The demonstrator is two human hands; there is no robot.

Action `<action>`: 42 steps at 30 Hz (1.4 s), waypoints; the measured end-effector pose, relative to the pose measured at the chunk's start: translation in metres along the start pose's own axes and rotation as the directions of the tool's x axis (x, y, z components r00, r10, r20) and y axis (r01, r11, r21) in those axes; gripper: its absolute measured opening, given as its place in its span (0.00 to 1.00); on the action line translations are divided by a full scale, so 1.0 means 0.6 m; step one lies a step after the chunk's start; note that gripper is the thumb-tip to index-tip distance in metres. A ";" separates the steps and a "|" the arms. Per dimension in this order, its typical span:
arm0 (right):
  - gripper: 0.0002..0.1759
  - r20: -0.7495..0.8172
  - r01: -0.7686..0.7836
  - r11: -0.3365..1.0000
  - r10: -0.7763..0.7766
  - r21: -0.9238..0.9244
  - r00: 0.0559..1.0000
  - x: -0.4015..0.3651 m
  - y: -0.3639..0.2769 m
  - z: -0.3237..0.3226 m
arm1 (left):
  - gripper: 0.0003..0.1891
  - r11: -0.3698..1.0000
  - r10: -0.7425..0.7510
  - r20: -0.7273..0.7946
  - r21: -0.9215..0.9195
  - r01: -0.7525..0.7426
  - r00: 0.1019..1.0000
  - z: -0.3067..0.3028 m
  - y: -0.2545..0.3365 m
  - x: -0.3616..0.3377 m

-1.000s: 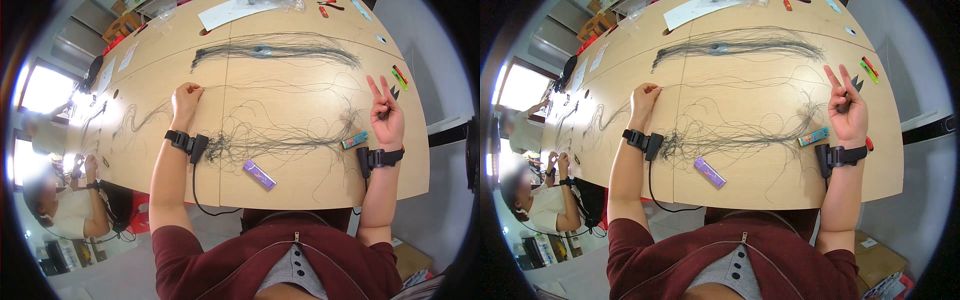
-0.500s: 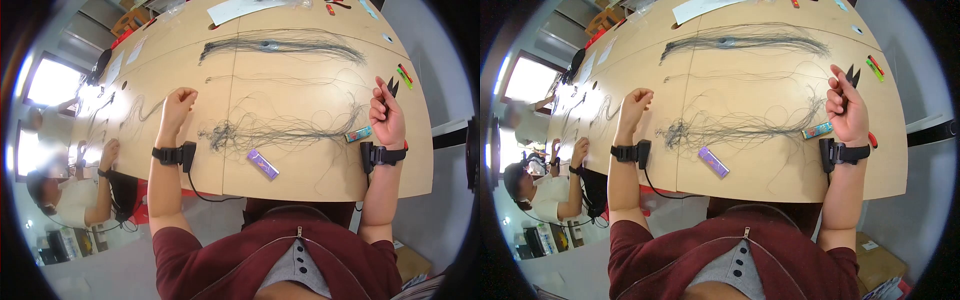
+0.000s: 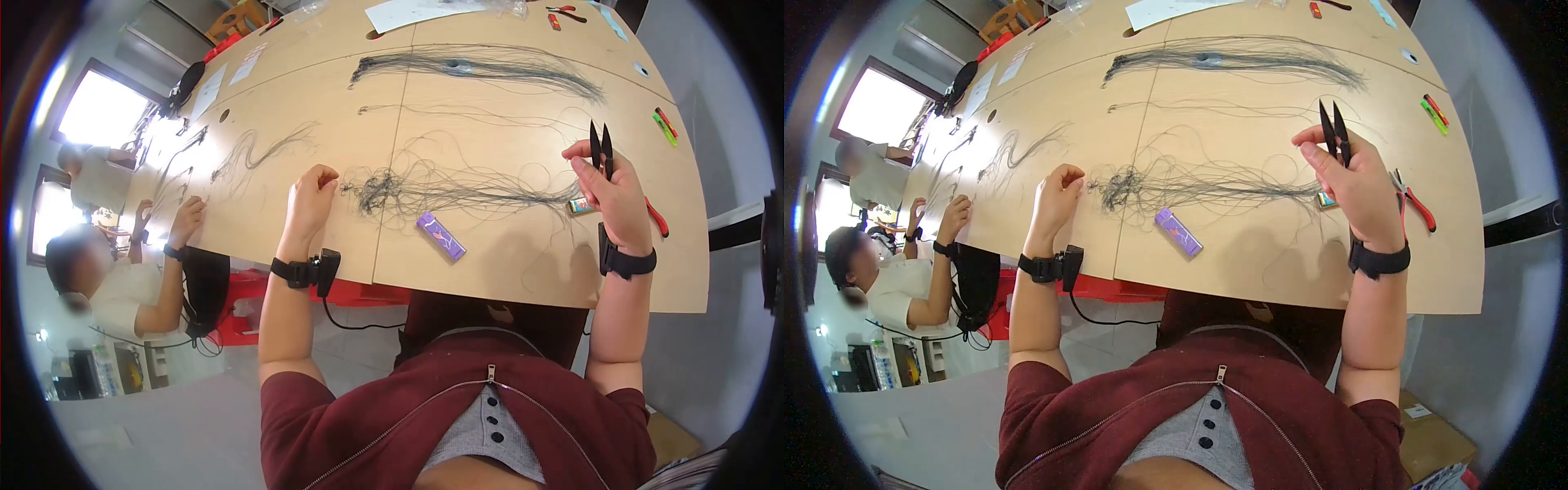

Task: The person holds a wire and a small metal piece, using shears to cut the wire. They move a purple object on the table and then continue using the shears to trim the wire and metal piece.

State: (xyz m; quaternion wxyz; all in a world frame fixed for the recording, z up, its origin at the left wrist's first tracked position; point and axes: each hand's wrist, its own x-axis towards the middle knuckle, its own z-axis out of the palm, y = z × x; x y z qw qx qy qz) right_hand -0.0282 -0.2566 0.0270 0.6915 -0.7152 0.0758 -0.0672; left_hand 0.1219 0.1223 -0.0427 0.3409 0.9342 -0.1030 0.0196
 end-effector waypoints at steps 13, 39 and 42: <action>0.08 0.064 0.066 0.992 -0.059 -0.108 0.996 -0.073 -0.008 0.018 | 0.06 0.997 0.039 0.042 0.062 -0.042 0.998 0.004 -0.009 -0.013; 0.09 0.256 0.105 0.966 -0.042 -0.238 0.966 -0.066 0.018 0.101 | 0.05 0.941 0.102 -0.158 -0.305 -0.146 0.982 0.005 0.107 -0.085; 0.10 0.296 0.146 0.977 -0.095 -0.153 0.951 -0.042 0.046 0.137 | 0.05 0.926 0.184 -0.169 -0.301 -0.229 0.968 0.027 0.137 -0.104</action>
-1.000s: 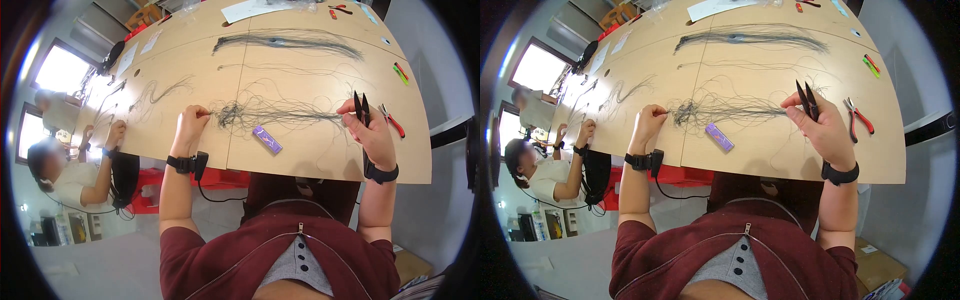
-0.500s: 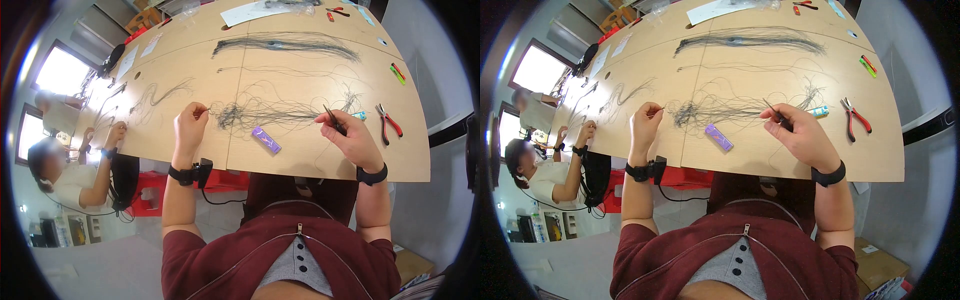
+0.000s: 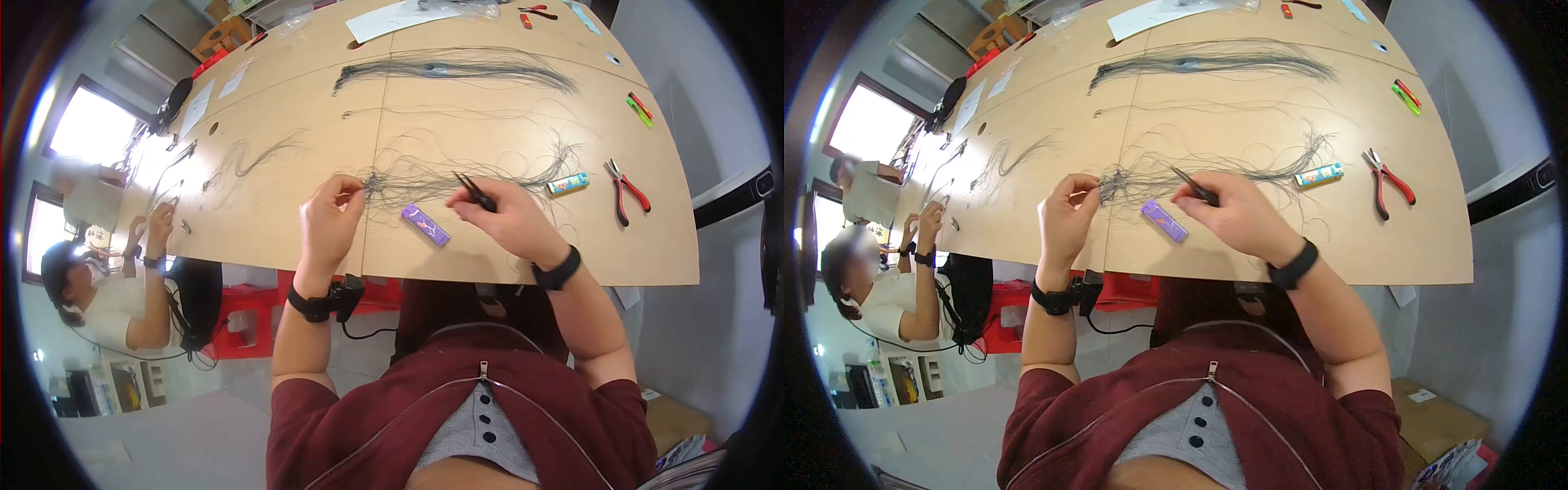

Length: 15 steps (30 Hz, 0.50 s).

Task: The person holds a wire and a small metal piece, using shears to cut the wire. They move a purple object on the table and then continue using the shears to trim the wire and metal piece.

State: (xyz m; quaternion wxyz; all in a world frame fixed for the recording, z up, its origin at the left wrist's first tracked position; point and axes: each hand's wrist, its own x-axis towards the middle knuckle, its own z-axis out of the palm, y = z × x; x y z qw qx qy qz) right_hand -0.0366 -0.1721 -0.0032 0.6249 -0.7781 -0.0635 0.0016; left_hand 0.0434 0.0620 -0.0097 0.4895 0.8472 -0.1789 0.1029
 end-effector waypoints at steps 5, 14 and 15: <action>0.11 0.003 -0.114 0.981 0.115 0.159 0.993 0.040 -0.018 0.045 | 0.05 0.990 0.115 0.085 0.073 -0.122 0.990 0.027 0.026 -0.013; 0.11 0.043 0.051 0.994 -0.055 0.093 0.998 0.084 0.035 0.074 | 0.04 0.997 0.081 0.165 -0.003 -0.082 0.983 0.034 0.030 -0.016; 0.11 0.042 0.048 0.995 -0.052 0.092 0.998 0.085 0.035 0.076 | 0.04 0.997 0.071 0.168 -0.016 -0.069 0.983 0.034 0.030 -0.016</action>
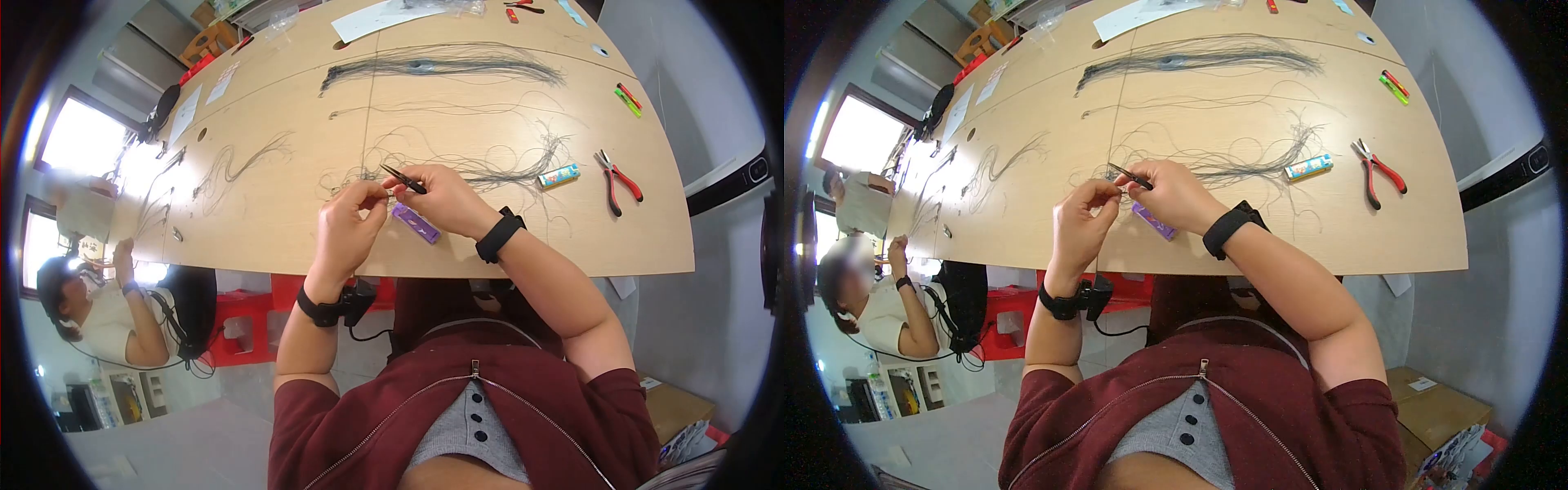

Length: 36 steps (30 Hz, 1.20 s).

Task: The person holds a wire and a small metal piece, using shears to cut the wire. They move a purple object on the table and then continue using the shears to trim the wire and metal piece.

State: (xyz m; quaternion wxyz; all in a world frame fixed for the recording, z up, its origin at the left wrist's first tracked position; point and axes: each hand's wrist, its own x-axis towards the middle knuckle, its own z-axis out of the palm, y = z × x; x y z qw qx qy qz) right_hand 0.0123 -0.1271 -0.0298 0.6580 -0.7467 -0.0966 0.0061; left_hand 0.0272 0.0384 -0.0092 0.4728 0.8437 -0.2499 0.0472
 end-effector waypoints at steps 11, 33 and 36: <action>0.06 0.026 0.033 0.992 -0.030 -0.119 0.999 0.001 -0.001 0.000 | 0.04 0.998 -0.038 0.036 -0.053 0.040 0.999 -0.004 -0.007 -0.004; 0.07 -0.100 -0.131 0.981 0.146 0.142 0.984 -0.008 -0.027 -0.002 | 0.06 0.961 0.100 -0.199 0.274 -0.043 0.975 -0.043 -0.061 0.017; 0.05 -0.089 -0.176 0.958 0.200 0.228 0.976 -0.009 -0.032 -0.006 | 0.07 0.980 0.126 -0.196 0.175 -0.092 0.972 -0.034 -0.041 0.011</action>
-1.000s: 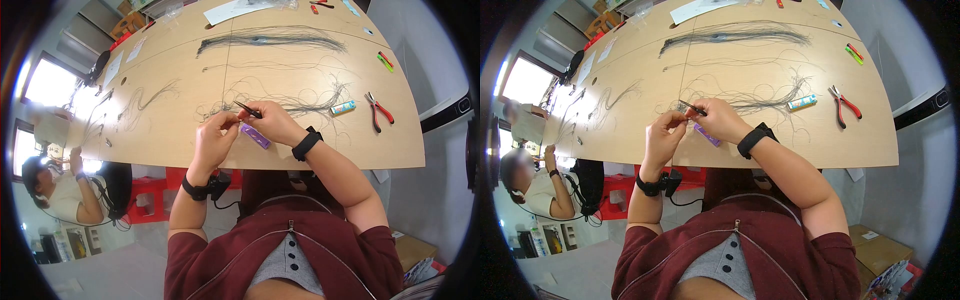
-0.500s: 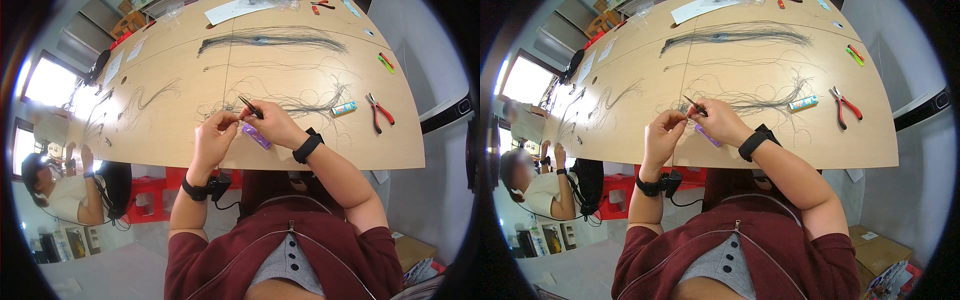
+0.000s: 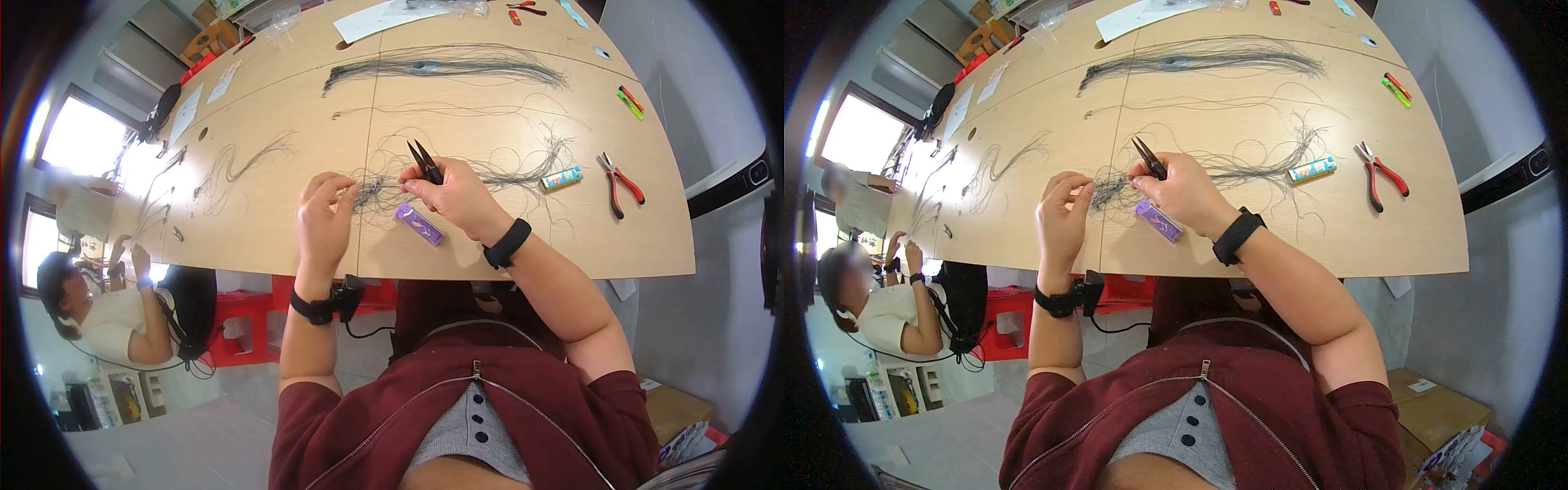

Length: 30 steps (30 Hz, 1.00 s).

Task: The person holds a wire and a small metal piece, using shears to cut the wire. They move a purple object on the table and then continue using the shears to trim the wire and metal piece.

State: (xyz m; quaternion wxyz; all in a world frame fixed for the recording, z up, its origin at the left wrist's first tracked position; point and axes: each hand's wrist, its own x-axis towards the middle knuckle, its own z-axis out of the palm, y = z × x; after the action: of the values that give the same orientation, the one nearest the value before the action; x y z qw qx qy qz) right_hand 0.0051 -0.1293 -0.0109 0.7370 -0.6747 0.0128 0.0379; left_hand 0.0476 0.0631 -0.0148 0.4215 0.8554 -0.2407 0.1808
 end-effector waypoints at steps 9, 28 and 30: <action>0.08 0.001 0.000 0.996 0.000 -0.092 1.000 -0.015 -0.016 0.000 | 0.06 0.915 -0.099 0.184 -0.368 0.162 0.978 0.030 0.065 -0.002; 0.10 0.025 0.033 0.994 -0.030 -0.102 0.999 -0.022 -0.019 -0.005 | 0.05 0.781 -0.202 0.287 -0.530 0.331 0.936 0.036 0.046 -0.005; 0.10 0.028 0.051 0.992 -0.048 -0.119 0.998 -0.021 -0.017 -0.006 | 0.05 0.836 -0.155 0.300 -0.469 0.287 0.941 0.032 0.053 -0.005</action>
State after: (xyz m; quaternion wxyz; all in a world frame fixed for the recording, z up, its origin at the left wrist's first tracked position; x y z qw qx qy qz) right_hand -0.0067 -0.1342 0.0000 0.6960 -0.7173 -0.0157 0.0288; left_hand 0.0291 0.0315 -0.0075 0.6152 0.7527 -0.2295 -0.0479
